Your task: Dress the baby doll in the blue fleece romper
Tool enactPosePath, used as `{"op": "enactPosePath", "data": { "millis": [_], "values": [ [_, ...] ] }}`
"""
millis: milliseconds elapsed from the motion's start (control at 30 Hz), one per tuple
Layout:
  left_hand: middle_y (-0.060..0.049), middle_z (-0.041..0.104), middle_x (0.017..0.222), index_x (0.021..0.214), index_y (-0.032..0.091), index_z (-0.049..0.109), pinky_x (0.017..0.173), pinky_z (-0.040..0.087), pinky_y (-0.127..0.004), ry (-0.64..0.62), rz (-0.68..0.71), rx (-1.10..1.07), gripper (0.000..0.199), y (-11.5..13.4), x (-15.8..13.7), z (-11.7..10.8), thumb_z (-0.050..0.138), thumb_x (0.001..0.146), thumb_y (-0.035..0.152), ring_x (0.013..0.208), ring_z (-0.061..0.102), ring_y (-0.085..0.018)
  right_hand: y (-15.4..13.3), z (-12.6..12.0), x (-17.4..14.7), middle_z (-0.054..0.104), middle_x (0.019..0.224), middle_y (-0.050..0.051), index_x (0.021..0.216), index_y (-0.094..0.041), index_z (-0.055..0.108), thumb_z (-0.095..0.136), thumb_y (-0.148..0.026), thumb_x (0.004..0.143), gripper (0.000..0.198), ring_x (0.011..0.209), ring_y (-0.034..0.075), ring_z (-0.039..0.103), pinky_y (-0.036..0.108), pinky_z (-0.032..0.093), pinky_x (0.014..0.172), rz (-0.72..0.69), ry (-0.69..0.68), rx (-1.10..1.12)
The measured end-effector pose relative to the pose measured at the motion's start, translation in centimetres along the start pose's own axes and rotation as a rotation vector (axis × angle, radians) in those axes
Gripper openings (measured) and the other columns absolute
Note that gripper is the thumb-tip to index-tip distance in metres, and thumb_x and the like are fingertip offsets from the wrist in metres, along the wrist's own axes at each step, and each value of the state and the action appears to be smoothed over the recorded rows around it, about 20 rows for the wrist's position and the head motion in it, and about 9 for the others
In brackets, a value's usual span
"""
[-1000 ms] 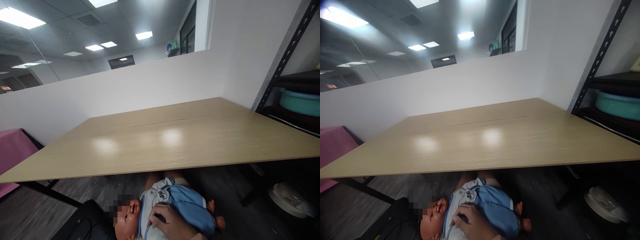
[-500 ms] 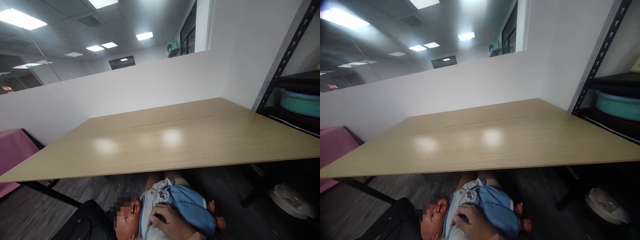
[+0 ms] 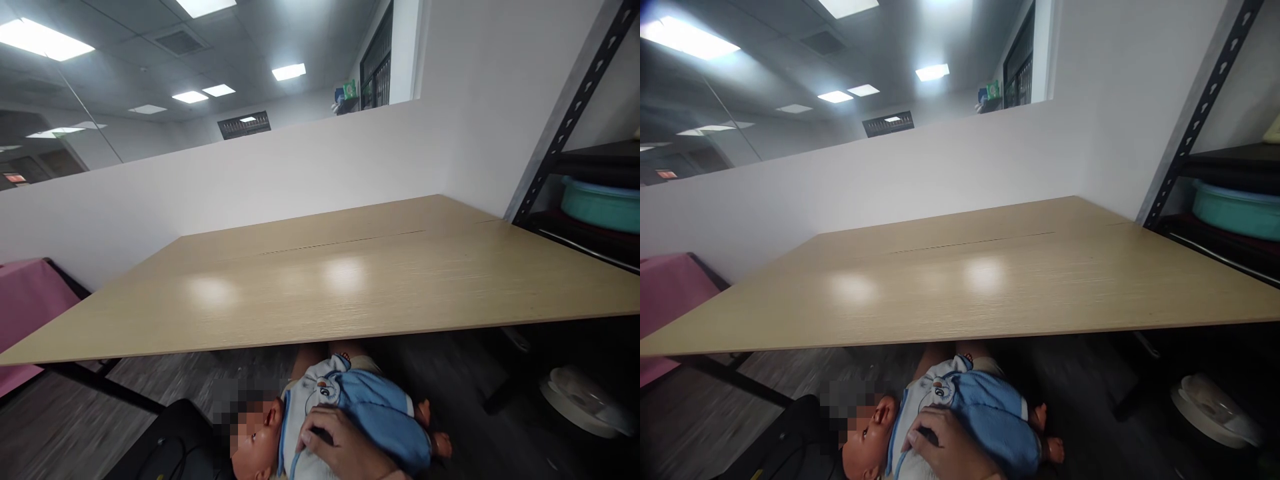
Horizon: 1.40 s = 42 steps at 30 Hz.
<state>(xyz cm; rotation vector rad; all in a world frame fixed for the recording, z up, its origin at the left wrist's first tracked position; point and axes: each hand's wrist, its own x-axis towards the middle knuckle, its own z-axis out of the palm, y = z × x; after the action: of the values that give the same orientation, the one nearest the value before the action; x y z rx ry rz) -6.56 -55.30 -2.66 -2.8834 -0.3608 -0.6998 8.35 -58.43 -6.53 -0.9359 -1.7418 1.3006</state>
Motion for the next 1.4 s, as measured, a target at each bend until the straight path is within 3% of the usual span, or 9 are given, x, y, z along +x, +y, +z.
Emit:
{"op": "enactPosePath", "data": {
  "millis": [167, 300, 433, 600, 967, 1267, 1400],
  "values": [
    [0.002, 0.050, 0.061, 0.070, 0.028, 0.078, 0.044, 0.036, -0.024, 0.048, -0.047, 0.031, 0.047, -0.2, -1.0, 0.0, 0.050, 0.099, 0.006, 0.055, 0.052, -0.014, -0.6, -0.3, -0.2, 0.079, 0.101, 0.003, 0.093, -0.032, 0.081, 0.058, -0.036, 0.108, 0.028, 0.106, 0.026, 0.074, 0.039, 0.048, 0.104, 0.003, 0.003, 0.012],
    [0.001, 0.058, 0.070, 0.066, 0.029, 0.077, 0.049, 0.044, -0.026, 0.143, -0.046, 0.024, 0.045, -0.8, -2.1, 0.5, 0.054, 0.097, 0.006, 0.065, 0.060, -0.017, -0.8, -0.3, -0.3, 0.079, 0.100, 0.004, 0.093, -0.030, 0.081, 0.056, -0.037, 0.109, 0.030, 0.105, 0.026, 0.074, 0.040, 0.048, 0.102, -0.002, 0.011, 0.011],
    [0.002, 0.063, 0.073, 0.075, 0.030, 0.078, 0.054, 0.050, -0.026, 0.137, -0.037, 0.019, 0.034, -1.1, -2.5, 0.9, 0.063, 0.094, 0.006, 0.065, 0.059, -0.016, -0.2, -0.2, -0.1, 0.079, 0.098, 0.002, 0.092, -0.029, 0.081, 0.059, -0.041, 0.107, 0.029, 0.103, 0.026, 0.074, 0.040, 0.048, 0.100, 0.005, 0.013, 0.005],
    [0.003, 0.055, 0.065, 0.076, 0.032, 0.079, 0.050, 0.046, -0.024, 0.105, -0.053, 0.031, 0.043, -1.0, -2.5, 1.2, 0.055, 0.094, 0.001, 0.061, 0.056, -0.015, 0.1, -0.2, 0.0, 0.079, 0.099, 0.003, 0.093, -0.027, 0.083, 0.061, -0.042, 0.105, 0.029, 0.103, 0.026, 0.074, 0.039, 0.048, 0.100, 0.018, 0.009, -0.004],
    [0.004, 0.054, 0.066, 0.085, 0.031, 0.082, 0.047, 0.040, -0.023, 0.065, -0.100, 0.023, 0.050, -0.6, -2.5, 1.1, 0.045, 0.095, -0.001, 0.058, 0.050, -0.014, -0.2, -0.3, 0.0, 0.079, 0.100, 0.003, 0.094, -0.027, 0.083, 0.060, -0.041, 0.105, 0.029, 0.105, 0.026, 0.074, 0.038, 0.047, 0.101, 0.030, 0.004, 0.009],
    [0.001, 0.067, 0.079, 0.097, 0.040, 0.085, 0.055, 0.055, -0.031, 0.109, -0.037, 0.001, 0.038, -0.5, -1.6, 0.7, 0.064, 0.090, 0.010, 0.072, 0.065, -0.022, -0.1, -0.2, 0.0, 0.079, 0.100, 0.003, 0.094, -0.027, 0.084, 0.061, -0.047, 0.106, 0.032, 0.106, 0.027, 0.073, 0.039, 0.046, 0.102, 0.026, 0.012, 0.009],
    [0.001, 0.069, 0.083, 0.097, 0.036, 0.084, 0.055, 0.055, -0.029, 0.149, -0.023, -0.024, 0.030, 0.0, -1.1, 1.0, 0.065, 0.093, 0.013, 0.070, 0.063, -0.019, 0.1, -0.3, -0.1, 0.078, 0.102, 0.003, 0.095, -0.028, 0.084, 0.060, -0.048, 0.107, 0.033, 0.106, 0.027, 0.072, 0.039, 0.046, 0.103, 0.029, 0.005, 0.000]
  ]
}}
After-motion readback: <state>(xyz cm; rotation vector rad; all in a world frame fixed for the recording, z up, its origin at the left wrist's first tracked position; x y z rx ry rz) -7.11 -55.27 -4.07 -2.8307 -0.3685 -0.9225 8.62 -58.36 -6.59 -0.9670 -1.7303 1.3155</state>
